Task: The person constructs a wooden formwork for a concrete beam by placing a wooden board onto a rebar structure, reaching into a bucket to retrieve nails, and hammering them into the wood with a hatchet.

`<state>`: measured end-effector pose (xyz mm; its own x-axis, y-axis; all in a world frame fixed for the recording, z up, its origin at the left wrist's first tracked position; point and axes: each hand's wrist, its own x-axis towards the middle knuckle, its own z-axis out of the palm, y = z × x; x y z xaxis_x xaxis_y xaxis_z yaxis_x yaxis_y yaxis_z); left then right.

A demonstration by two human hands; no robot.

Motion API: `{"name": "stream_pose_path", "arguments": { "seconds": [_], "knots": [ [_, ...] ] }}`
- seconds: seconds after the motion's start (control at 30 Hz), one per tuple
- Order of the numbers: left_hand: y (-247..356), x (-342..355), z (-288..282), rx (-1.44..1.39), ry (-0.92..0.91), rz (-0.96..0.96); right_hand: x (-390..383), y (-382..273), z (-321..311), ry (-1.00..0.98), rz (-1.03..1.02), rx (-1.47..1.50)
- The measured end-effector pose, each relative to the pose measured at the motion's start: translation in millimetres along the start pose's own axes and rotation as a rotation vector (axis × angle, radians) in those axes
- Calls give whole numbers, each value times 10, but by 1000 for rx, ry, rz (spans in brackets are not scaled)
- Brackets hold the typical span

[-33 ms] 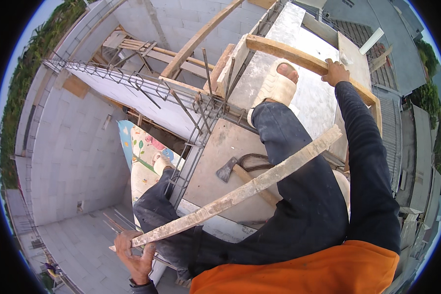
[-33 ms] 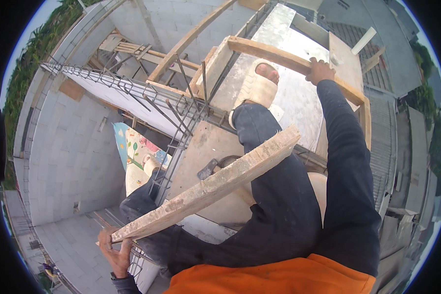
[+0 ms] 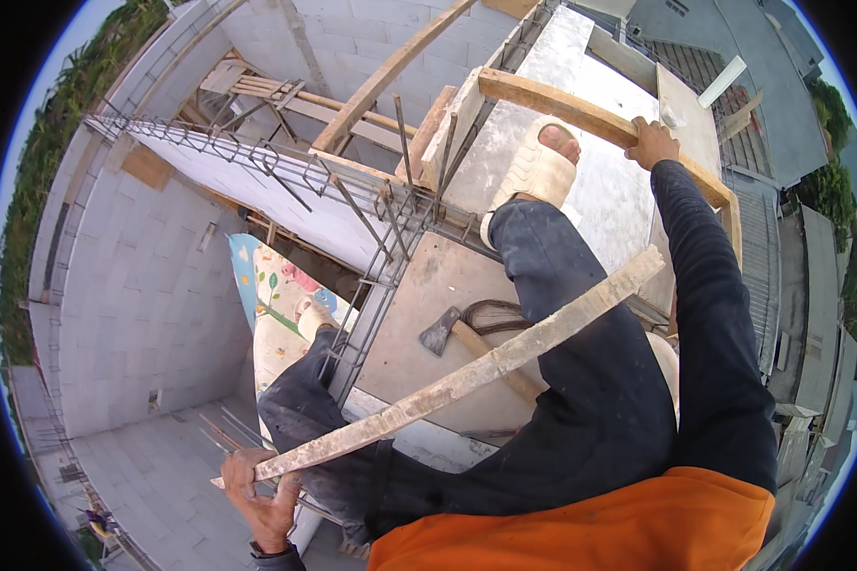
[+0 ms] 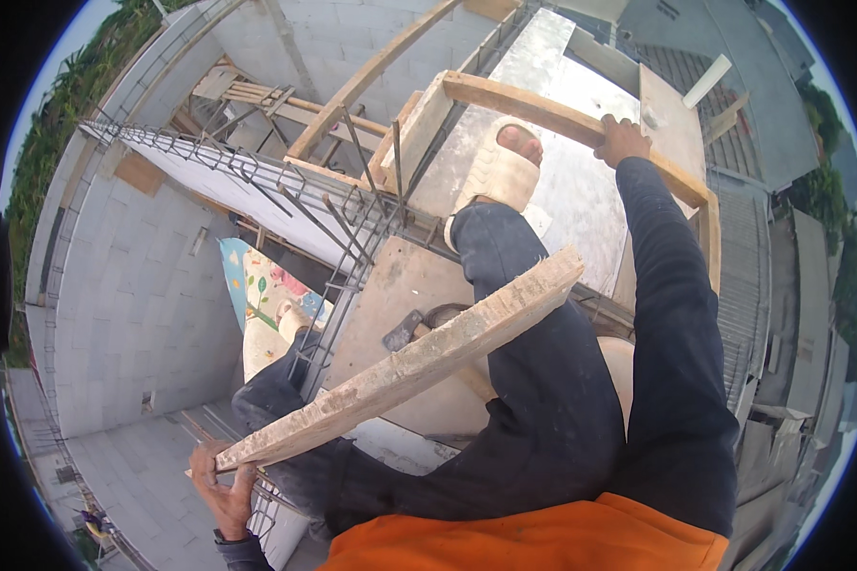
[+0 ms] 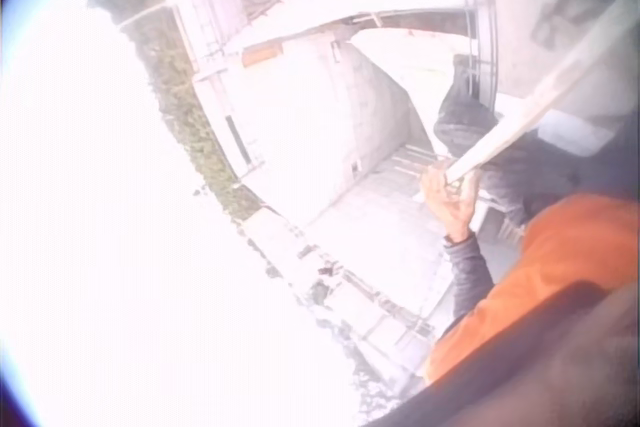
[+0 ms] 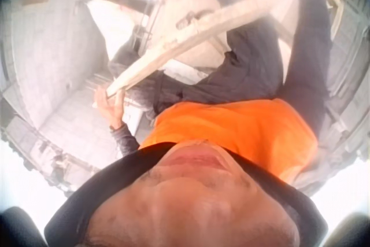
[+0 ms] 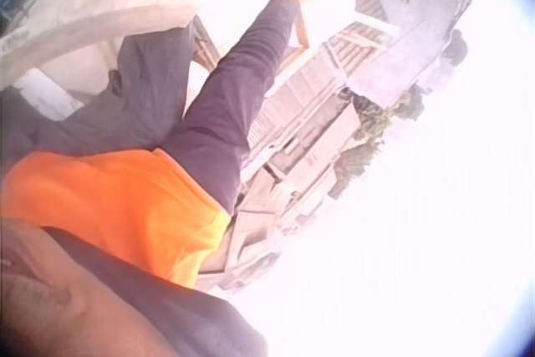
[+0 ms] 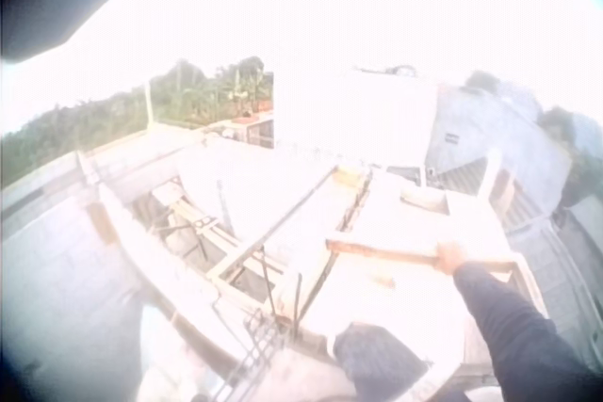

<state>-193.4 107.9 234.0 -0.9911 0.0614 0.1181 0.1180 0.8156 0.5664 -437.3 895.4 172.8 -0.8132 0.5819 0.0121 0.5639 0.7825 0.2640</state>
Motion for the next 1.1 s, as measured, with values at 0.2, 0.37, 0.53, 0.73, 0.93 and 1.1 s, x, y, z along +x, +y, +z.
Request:
{"name": "stream_pose_path", "arguments": {
  "seconds": [0.2,0.37,0.53,0.73,0.93,1.1],
  "knots": [
    [57,12,-30,27,-9,9,-10,94,-206,-23,-32,73],
    [74,-67,-76,47,16,16,-107,-3,-697,74,-67,77],
    [73,-81,-71,14,64,94,-104,215,-1414,370,-105,41],
    [83,-141,-66,27,129,167,-291,429,-2460,688,-96,4],
    [85,-151,-18,24,172,221,-840,855,-3864,1029,-170,-14],
    [39,-113,-42,49,262,330,-1550,1086,-4765,1033,-239,158]
  ]
}}
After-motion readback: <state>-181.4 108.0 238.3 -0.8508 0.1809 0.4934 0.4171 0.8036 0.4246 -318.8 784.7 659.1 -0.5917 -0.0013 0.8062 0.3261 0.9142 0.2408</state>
